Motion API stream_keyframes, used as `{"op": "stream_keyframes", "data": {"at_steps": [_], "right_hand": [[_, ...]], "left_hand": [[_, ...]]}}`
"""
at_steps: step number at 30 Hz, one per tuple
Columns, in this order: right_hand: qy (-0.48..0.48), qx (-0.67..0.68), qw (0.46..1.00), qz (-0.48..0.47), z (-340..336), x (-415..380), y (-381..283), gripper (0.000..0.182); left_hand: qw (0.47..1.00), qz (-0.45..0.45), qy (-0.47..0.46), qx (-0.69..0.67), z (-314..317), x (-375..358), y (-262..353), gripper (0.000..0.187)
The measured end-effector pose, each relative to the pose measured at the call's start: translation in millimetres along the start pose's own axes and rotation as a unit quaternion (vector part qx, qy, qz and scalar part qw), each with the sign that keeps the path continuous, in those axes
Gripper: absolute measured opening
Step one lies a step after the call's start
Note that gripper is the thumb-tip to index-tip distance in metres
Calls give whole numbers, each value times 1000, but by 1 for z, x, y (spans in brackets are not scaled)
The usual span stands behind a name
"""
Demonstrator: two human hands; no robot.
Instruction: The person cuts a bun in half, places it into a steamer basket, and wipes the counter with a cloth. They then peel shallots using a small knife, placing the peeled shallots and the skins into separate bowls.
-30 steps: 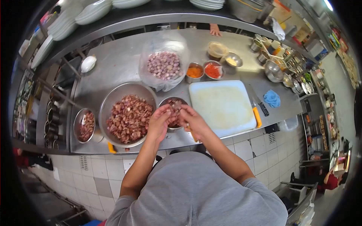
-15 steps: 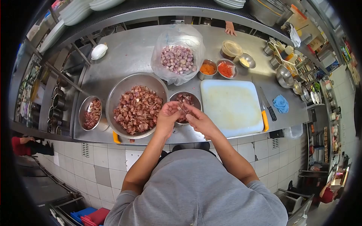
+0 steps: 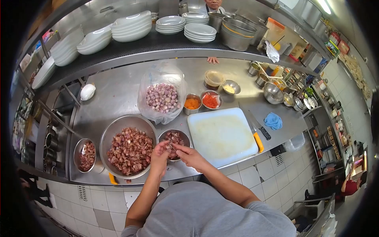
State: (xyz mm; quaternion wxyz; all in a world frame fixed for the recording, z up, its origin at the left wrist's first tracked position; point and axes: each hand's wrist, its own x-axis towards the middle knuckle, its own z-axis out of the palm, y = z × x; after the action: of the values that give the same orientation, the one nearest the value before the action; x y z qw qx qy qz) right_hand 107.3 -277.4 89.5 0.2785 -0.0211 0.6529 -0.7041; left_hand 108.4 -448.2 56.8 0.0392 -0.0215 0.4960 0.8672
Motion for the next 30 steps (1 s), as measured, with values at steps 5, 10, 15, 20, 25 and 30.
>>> {"op": "stream_keyframes", "data": {"at_steps": [5, 10, 15, 20, 25, 30], "right_hand": [[-7, 5, 1000, -4, 4, 1, 8, 47], [0, 22, 1000, 3, 4, -9, 1, 50], [-36, 39, 999, 13, -10, -9, 3, 49], [-23, 21, 999, 13, -3, -10, 3, 50], [-60, 34, 998, 16, -3, -9, -6, 52], [-49, -76, 994, -56, -5, -4, 10, 51]], "left_hand": [[1000, -11, -9, 21, -2, 0, -7, 35], [999, -33, -10, 18, 13, -7, 4, 35], [999, -37, -33, 1, -1, -3, -6, 32], [999, -40, -21, -25, -2, -7, -6, 32], [1000, -24, 0, 15, -2, -10, 4, 28], [1000, -14, -17, 16, -6, -11, 0, 26]]}}
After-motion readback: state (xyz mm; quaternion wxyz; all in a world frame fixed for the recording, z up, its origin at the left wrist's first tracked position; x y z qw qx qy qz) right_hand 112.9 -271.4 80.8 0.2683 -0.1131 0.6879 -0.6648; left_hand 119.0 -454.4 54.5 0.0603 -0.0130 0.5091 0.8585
